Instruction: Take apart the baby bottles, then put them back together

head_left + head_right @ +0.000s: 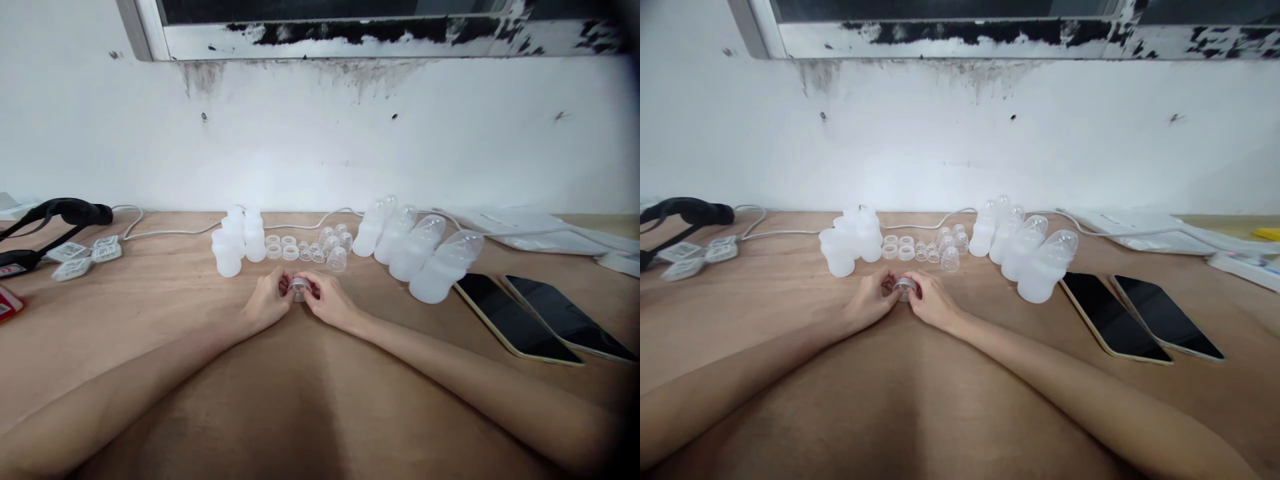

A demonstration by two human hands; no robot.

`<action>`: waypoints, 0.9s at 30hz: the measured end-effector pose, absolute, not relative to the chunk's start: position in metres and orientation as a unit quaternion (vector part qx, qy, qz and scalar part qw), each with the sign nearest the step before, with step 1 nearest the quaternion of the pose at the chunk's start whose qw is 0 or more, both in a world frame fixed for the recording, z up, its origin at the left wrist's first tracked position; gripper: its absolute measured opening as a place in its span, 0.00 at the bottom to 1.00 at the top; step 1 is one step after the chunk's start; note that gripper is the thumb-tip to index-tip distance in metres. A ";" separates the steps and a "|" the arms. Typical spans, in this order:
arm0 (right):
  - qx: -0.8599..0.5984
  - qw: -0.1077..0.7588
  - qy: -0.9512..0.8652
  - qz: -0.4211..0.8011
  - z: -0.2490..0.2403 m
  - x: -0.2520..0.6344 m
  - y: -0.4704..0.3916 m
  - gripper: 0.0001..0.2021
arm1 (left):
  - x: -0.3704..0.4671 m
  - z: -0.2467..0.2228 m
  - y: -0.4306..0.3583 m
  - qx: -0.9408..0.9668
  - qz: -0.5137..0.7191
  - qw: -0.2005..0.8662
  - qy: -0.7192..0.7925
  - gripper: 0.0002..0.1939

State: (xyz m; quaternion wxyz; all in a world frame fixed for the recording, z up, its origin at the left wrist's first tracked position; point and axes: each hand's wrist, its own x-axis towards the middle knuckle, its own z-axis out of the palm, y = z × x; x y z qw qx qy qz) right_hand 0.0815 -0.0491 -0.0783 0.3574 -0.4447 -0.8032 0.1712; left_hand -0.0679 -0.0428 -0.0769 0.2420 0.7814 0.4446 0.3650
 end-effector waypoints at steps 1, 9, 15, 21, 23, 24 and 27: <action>-0.448 0.355 -0.803 0.173 -0.077 0.082 -0.049 0.14 | -0.068 -0.077 -0.042 0.779 0.364 0.248 0.446 0.03; -0.410 0.387 -0.808 0.169 -0.074 0.085 -0.050 0.13 | -0.072 -0.071 -0.046 0.769 0.418 0.257 0.409 0.08; -0.415 0.374 -0.820 0.127 -0.075 0.083 -0.053 0.11 | -0.070 -0.070 -0.048 0.786 0.394 0.230 0.417 0.05; -0.411 0.381 -0.820 0.120 -0.076 0.081 -0.052 0.10 | -0.070 -0.074 -0.044 0.792 0.388 0.231 0.410 0.03; -0.414 0.376 -0.820 0.121 -0.077 0.081 -0.052 0.10 | -0.070 -0.074 -0.044 0.795 0.384 0.226 0.413 0.03; -0.416 0.374 -0.820 0.121 -0.077 0.081 -0.052 0.10 | -0.070 -0.074 -0.044 0.794 0.383 0.225 0.415 0.03; -0.416 0.372 -0.820 0.127 -0.076 0.081 -0.052 0.10 | -0.070 -0.072 -0.045 0.785 0.392 0.231 0.420 0.04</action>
